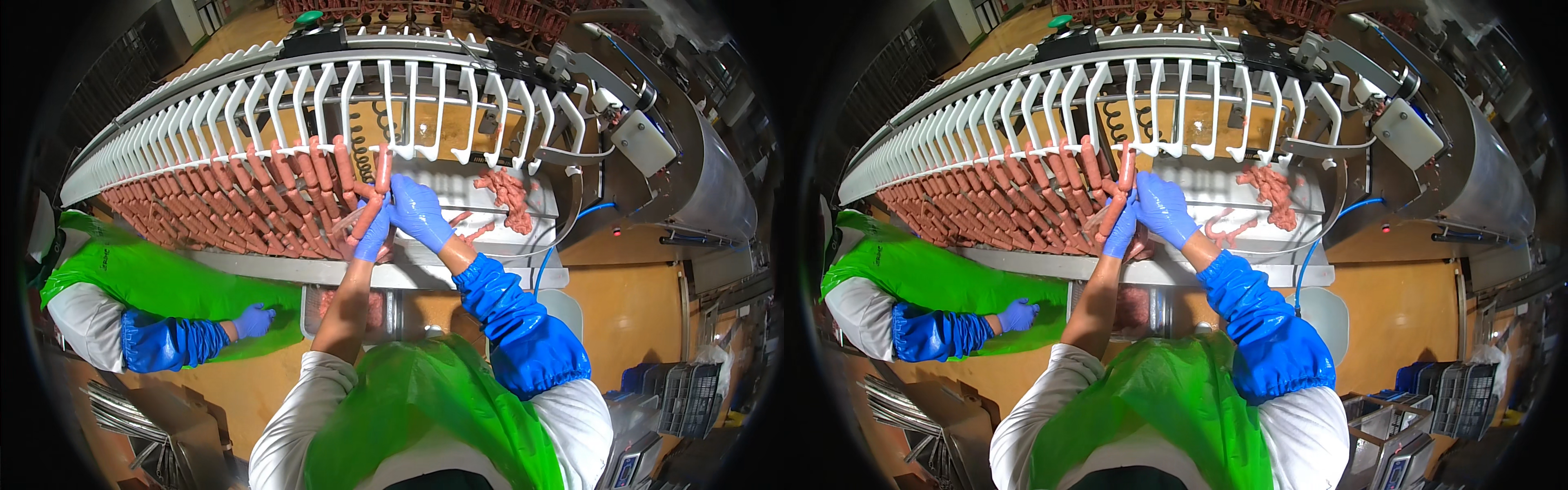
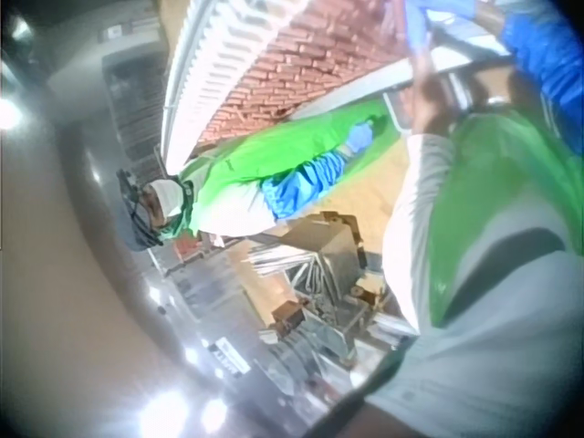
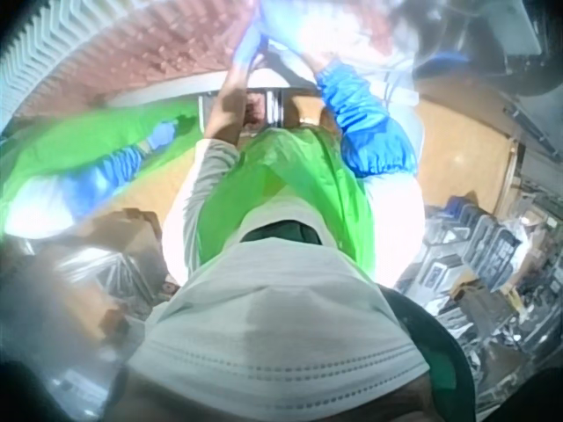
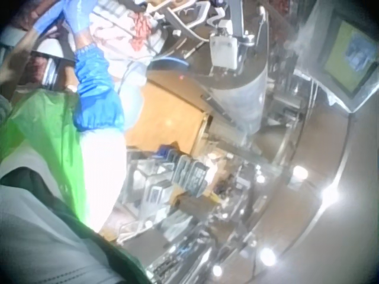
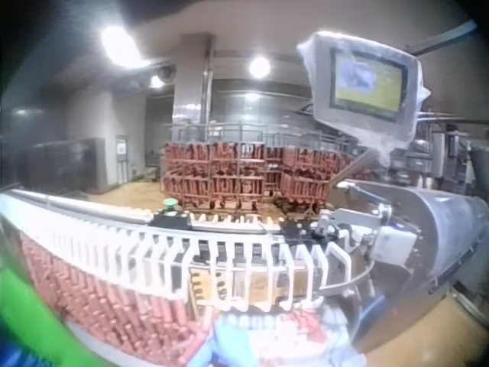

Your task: The person stands at a meat processing station, handling long strings of raw sausages moving on a conveyor belt. They manually separate the linked sausages into individual units and place them into a metal tray. The person also uses a water hose to rinse their hands and the equipment during the process.

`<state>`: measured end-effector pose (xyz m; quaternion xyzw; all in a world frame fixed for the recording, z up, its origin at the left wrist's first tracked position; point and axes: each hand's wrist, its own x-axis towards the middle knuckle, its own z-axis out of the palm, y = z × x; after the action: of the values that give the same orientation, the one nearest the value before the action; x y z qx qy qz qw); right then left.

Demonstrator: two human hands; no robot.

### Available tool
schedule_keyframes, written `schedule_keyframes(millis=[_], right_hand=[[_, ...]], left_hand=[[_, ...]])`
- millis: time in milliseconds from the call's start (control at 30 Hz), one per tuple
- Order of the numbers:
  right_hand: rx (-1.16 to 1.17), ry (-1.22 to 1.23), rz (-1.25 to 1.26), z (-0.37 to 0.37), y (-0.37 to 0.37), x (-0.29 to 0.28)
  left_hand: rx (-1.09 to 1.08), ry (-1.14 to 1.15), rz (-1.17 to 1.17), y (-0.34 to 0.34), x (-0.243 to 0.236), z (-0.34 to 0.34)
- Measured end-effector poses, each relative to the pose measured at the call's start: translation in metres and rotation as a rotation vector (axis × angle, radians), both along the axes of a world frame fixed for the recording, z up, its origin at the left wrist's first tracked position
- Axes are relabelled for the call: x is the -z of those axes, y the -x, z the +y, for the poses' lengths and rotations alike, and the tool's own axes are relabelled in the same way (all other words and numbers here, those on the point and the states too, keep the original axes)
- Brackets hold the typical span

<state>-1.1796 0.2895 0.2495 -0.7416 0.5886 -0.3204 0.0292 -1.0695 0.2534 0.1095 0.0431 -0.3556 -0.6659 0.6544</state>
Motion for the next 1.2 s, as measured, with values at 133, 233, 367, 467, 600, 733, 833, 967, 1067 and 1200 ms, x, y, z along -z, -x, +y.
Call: schedule_keyframes(millis=[133,233,367,467,600,733,833,967,1067,1200], right_hand=[[-0.035,0.135,0.195,-0.003,-0.009,-0.001],[0.049,0.14,0.269,-0.004,0.006,0.001],[0.037,0.115,-0.043,-0.015,-0.011,0.002],[0.045,0.033,0.203,-0.055,0.046,0.073],[0.218,-0.252,0.123,-0.051,0.056,0.101],[0.076,-0.527,-0.032,-0.055,0.063,0.09],[0.129,-0.693,-0.113,-0.041,0.109,0.11],[0.387,-1.001,-0.328,-0.038,0.219,0.133],[0.46,-0.833,-0.41,-0.037,0.302,0.126],[0.608,-0.886,-0.025,-0.074,0.421,0.194]], left_hand=[[0.166,-0.015,-0.157,-0.023,-0.018,-0.008],[0.122,0.252,-0.254,-0.004,-0.127,0.024],[0.09,0.267,-0.188,-0.018,-0.096,0.007],[0.046,0.387,-0.001,0.009,-0.048,-0.007],[-0.377,0.355,-0.791,0.024,-0.069,0.028],[-0.523,0.237,-1.19,0.027,-0.035,0.052],[-0.512,0.464,-1.407,0.02,-0.009,0.077],[0.016,0.418,-1.794,-0.004,0.073,0.082],[0.036,0.479,-2.0,-0.019,0.101,0.089],[0.359,0.273,-2.287,0.012,0.083,0.09]])
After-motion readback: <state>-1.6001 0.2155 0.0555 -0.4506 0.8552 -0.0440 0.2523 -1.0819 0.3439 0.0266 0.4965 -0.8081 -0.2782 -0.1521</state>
